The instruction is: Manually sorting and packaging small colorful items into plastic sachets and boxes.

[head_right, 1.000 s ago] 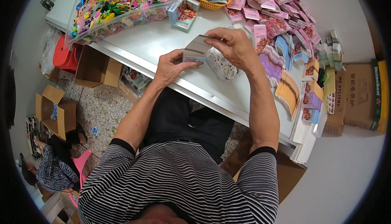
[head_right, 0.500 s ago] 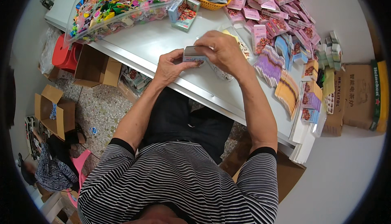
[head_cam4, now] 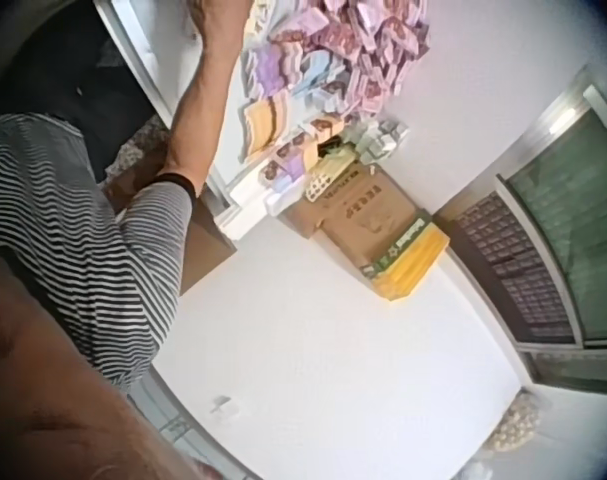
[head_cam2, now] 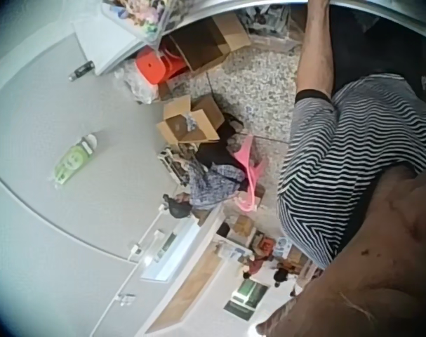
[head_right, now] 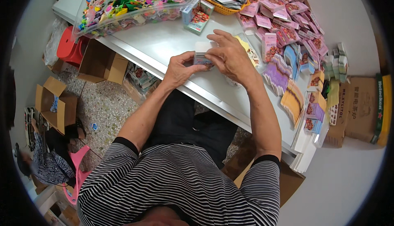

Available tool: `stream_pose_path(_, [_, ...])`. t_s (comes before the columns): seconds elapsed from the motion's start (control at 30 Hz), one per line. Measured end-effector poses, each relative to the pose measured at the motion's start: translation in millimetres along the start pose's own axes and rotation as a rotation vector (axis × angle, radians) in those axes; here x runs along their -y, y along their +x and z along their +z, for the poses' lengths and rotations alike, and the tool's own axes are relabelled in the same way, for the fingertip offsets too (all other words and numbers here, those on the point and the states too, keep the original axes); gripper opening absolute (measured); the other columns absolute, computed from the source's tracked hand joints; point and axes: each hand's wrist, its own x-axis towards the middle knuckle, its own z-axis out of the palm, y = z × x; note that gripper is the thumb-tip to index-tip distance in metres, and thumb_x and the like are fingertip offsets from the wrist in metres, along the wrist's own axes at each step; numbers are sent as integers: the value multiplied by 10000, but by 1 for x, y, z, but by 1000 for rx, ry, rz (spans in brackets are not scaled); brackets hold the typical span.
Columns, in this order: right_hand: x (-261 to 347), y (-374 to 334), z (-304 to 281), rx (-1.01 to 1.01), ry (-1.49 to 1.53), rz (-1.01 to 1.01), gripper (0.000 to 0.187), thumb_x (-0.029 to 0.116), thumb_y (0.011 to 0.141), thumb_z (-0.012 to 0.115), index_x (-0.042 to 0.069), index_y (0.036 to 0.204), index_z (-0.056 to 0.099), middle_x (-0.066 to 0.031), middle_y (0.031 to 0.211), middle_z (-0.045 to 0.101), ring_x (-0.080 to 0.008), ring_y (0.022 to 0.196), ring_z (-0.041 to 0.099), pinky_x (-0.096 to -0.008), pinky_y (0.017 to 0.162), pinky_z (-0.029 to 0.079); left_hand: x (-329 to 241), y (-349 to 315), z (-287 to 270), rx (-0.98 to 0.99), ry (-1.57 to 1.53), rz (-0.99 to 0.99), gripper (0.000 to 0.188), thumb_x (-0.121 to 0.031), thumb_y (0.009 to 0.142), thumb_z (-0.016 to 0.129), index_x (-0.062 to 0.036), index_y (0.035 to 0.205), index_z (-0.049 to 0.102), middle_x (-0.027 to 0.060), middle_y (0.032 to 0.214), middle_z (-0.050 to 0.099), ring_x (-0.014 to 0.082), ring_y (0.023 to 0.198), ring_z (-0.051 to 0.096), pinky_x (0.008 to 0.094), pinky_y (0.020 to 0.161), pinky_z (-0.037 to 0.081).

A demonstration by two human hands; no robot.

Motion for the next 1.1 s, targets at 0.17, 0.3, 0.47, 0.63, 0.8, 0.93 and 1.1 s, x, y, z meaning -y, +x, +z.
stream_pose_path(0.17, [4, 16, 5, -6, 11, 31, 126, 55, 768, 766, 60, 894, 762, -116, 1264, 649, -331, 1287, 529, -425, 1049, 447, 0, -3, -9, -12, -29, -33, 374, -51, 825, 807, 38, 1169, 691, 72, 1028, 745, 114, 925, 676, 270, 851, 549])
stream_pose_path(0.3, [3, 21, 17, -21, 151, 56, 110, 58, 768, 778, 49, 875, 754, -113, 1250, 658, -326, 1271, 541, -422, 1063, 427, 0, -3, -19, -43, -15, -10, 358, -62, 822, 810, 25, 1152, 703, 63, 1013, 749, 104, 915, 674, 263, 837, 545])
stream_pose_path(0.47, [-1, 34, 22, 38, 243, 133, 92, 75, 804, 772, 39, 885, 747, -113, 1255, 660, -320, 1270, 545, -416, 1068, 415, 7, 0, -31, -35, 55, -24, 356, -80, 816, 816, 12, 1144, 710, 64, 1001, 753, 101, 896, 675, 256, 830, 539])
stream_pose_path(0.63, [-3, 54, 25, 147, 242, 135, 105, 92, 830, 762, 24, 906, 740, -116, 1259, 659, -322, 1284, 536, -421, 1074, 409, 10, 1, -42, -71, 62, -25, 379, -97, 804, 828, 13, 1145, 706, 72, 995, 753, 104, 895, 676, 266, 830, 540])
stream_pose_path(0.8, [0, 56, 32, 165, 174, 120, 119, 95, 852, 749, 8, 932, 737, -119, 1271, 654, -323, 1285, 538, -415, 1077, 410, 12, 4, -50, -84, 64, -31, 387, -111, 794, 835, -2, 1143, 709, 70, 996, 752, 108, 889, 671, 275, 824, 541])
stream_pose_path(0.93, [7, 66, 23, 275, 6, 48, 143, 94, 858, 747, 7, 971, 733, -122, 1276, 654, -309, 1294, 532, -406, 1075, 416, 12, 6, -51, -84, 113, -25, 382, -127, 805, 829, -7, 1145, 705, 72, 992, 750, 107, 886, 664, 274, 827, 534])
stream_pose_path(1.1, [4, 114, 18, -151, 87, -13, 229, 128, 916, 699, 26, 1120, 714, -139, 1138, 702, -270, 1082, 661, -368, 931, 517, 9, 8, -49, -120, 150, 35, 375, -132, 826, 813, -5, 1158, 693, 81, 993, 747, 111, 889, 663, 272, 830, 530])
